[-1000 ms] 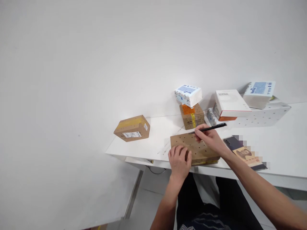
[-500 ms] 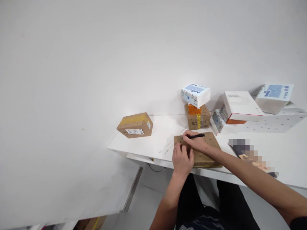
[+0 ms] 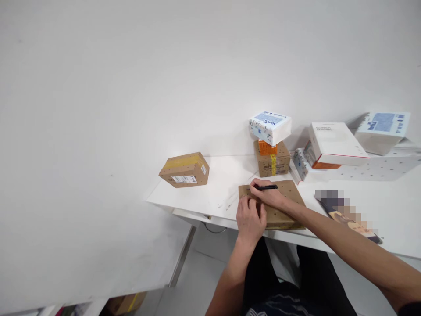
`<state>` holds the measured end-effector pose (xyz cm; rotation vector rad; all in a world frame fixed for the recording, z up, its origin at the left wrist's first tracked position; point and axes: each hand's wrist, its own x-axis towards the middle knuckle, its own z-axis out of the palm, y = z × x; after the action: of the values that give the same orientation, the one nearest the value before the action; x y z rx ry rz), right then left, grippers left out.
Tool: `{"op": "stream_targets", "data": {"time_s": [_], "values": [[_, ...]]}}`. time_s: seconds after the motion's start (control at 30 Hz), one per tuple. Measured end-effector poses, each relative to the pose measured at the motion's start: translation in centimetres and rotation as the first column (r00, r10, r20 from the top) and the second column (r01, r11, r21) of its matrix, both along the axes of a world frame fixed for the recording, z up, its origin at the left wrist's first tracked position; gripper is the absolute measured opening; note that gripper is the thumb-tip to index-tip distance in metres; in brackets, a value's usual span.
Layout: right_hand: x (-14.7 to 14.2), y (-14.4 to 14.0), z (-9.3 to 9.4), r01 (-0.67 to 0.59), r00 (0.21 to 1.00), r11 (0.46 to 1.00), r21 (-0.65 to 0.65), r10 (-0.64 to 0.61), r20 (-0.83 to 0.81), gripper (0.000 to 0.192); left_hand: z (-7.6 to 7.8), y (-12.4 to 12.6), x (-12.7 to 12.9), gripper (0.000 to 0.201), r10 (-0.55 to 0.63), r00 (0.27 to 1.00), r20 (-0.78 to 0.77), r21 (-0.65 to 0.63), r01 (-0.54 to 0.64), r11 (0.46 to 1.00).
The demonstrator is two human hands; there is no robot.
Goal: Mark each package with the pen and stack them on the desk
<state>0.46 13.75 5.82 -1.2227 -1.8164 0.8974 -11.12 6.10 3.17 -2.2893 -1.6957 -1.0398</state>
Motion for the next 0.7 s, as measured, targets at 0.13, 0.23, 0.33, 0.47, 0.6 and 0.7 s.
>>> {"op": "stream_targets", "data": {"time_s": [0.13,0.23,0.33,0.47,0.6,0.7], "values": [[0.06,0.09,-0.1,0.002,1.0,1.0,0.001,-0.002,0.009,0.016,-0.08,-0.05,-0.02,0.012,0.005,1.0,-0.002,-0.003,-0.005,1.0],[0.1,0.11,-0.17,0.001,1.0,1.0,0.002,-0.001,0.011,0.017,-0.09,-0.05,0.0,0.011,0.003,1.0,-0.003,-0.009,-0.003,1.0],[0.13,0.07,-0.12,-0.004,1.0,1.0,0.0,0.004,0.013,0.016,-0.07,-0.01,0.03,0.011,0.001,1.0,-0.002,-0.008,-0.001,1.0],[0.15,0.06,0.05,-0.003,1.0,1.0,-0.005,0.003,0.014,0.016,0.01,-0.01,0.03,0.009,0.002,1.0,-0.007,-0.014,-0.002,1.0],[0.11,0.17,0.1,0.0,1.0,1.0,-0.005,0.0,0.0,0.014,0.04,-0.08,0.03,0.009,0.007,1.0,-0.02,-0.015,-0.007,1.0],[0.05,0.23,0.07,0.0,1.0,1.0,-0.005,0.0,-0.022,0.015,0.03,-0.12,0.09,0.008,0.012,0.999,-0.031,0.001,-0.012,1.0]]}}
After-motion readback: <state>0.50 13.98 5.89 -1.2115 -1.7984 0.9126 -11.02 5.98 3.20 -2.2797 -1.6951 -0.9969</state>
